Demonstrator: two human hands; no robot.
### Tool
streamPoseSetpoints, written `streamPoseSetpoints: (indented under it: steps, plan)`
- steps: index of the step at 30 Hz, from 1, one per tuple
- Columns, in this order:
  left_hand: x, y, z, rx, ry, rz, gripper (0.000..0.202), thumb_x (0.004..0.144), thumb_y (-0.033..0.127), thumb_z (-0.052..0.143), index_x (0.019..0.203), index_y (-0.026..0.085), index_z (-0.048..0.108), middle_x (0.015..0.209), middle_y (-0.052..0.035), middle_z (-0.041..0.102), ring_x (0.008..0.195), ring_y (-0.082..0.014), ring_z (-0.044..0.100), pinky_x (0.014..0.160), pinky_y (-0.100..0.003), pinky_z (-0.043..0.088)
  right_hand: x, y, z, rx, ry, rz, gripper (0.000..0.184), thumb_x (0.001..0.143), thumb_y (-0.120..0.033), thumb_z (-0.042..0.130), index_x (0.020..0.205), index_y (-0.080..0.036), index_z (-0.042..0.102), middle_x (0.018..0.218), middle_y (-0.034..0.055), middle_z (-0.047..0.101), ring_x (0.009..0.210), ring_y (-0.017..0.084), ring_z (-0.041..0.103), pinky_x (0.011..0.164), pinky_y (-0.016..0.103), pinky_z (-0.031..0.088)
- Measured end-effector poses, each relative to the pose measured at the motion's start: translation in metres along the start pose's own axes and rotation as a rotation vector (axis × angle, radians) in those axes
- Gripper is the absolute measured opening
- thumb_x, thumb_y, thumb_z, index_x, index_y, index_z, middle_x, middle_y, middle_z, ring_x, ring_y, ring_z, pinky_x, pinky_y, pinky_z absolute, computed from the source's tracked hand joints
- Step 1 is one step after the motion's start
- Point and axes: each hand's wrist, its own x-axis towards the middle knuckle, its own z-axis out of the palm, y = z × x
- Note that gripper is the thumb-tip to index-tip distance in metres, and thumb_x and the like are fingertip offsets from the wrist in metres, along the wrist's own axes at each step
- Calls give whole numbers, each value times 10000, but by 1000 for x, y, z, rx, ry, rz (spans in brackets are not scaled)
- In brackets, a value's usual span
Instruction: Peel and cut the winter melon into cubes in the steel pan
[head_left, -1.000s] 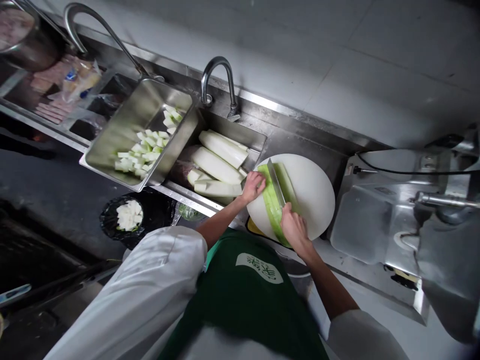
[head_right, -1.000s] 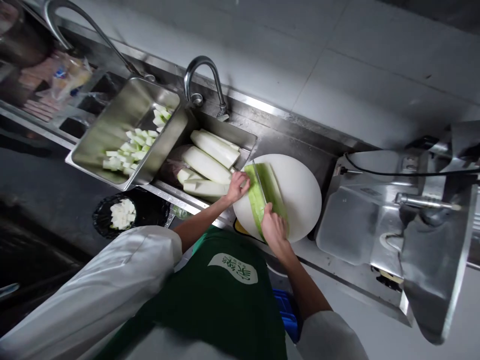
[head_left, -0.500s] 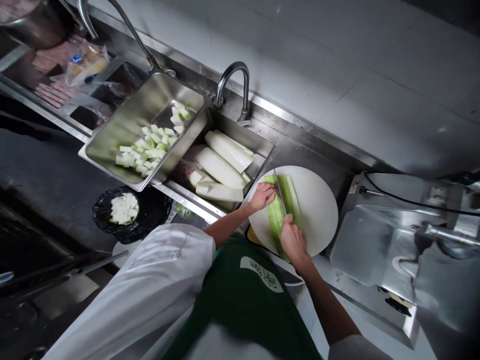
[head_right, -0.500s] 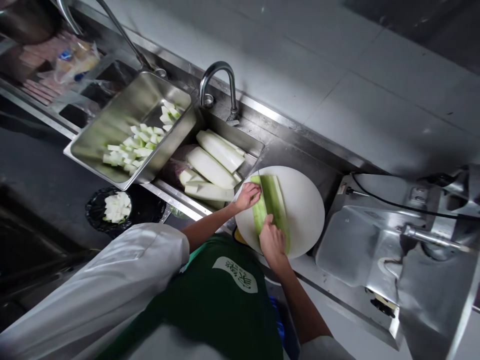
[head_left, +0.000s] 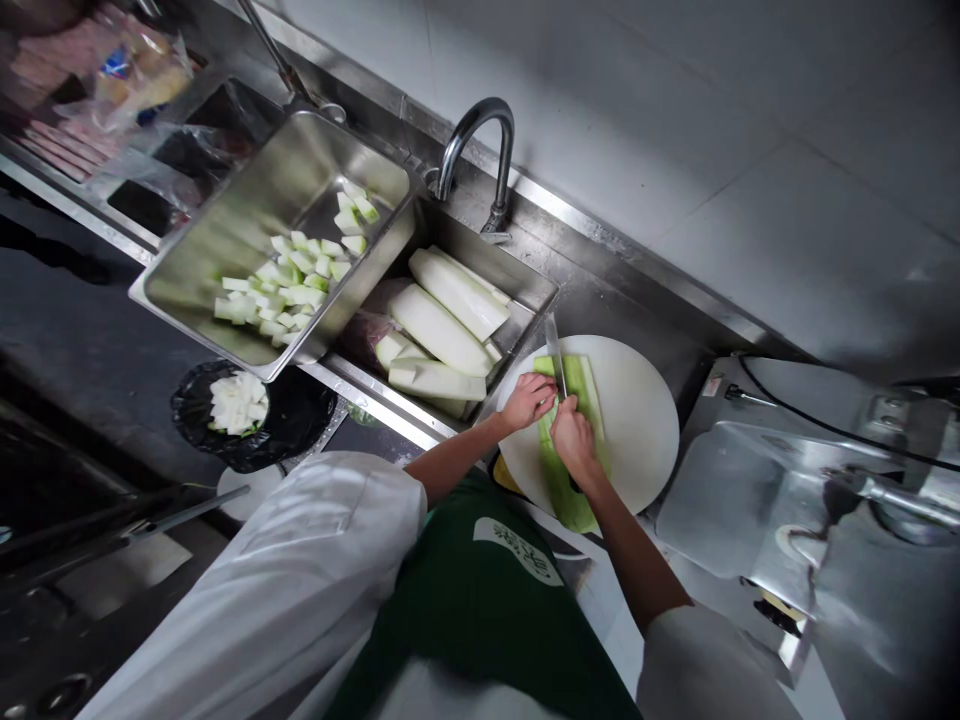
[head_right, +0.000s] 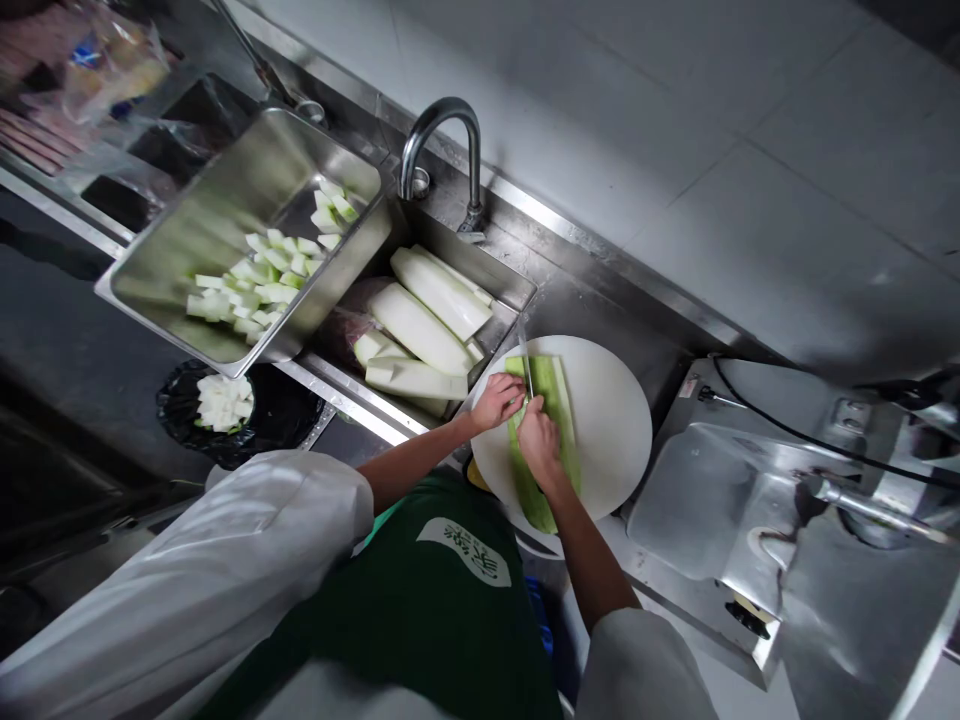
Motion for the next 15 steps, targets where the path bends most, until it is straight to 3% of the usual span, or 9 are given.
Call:
streamPoseSetpoints:
  steps: [4,9,12,15]
  plan:
    - [0,-2,2,-10,-4,-3,390,1099,389,378,1088,174,703,1180,-132,685,1146,-236,582,1034,-440,434,7,1,9,16,28,3,275,1081,-125,299,1272,-100,494,1063,172,761,988,251,752,785,288,480]
    - [0,-3,5,-10,15,10,411,1101,393,370,1085,167,712,1203,-143,678,1158,-239,575,1050,-443,432,-6,0,-19,22,4,-54,301,1030,-67,324,1271,-102,502,1070,190,749,990,268,743,780,309,482]
    - [0,-4,6,-10,29,20,413,1101,392,365,1101,168,712,1196,-143,680,1161,-240,579,1049,-444,437,-31,6,-33,-8,-39,-64,296,1007,-67,414,1287,-105,504,1067,194,741,1013,273,735,795,307,476]
    - [0,-4,6,-10,42,18,413,1101,387,361,1090,172,714,1177,-136,684,1126,-237,590,1034,-445,444,-76,23,-31,-50,-156,-32,294,998,-88,482,1290,-105,509,1081,184,732,1038,268,727,807,299,467]
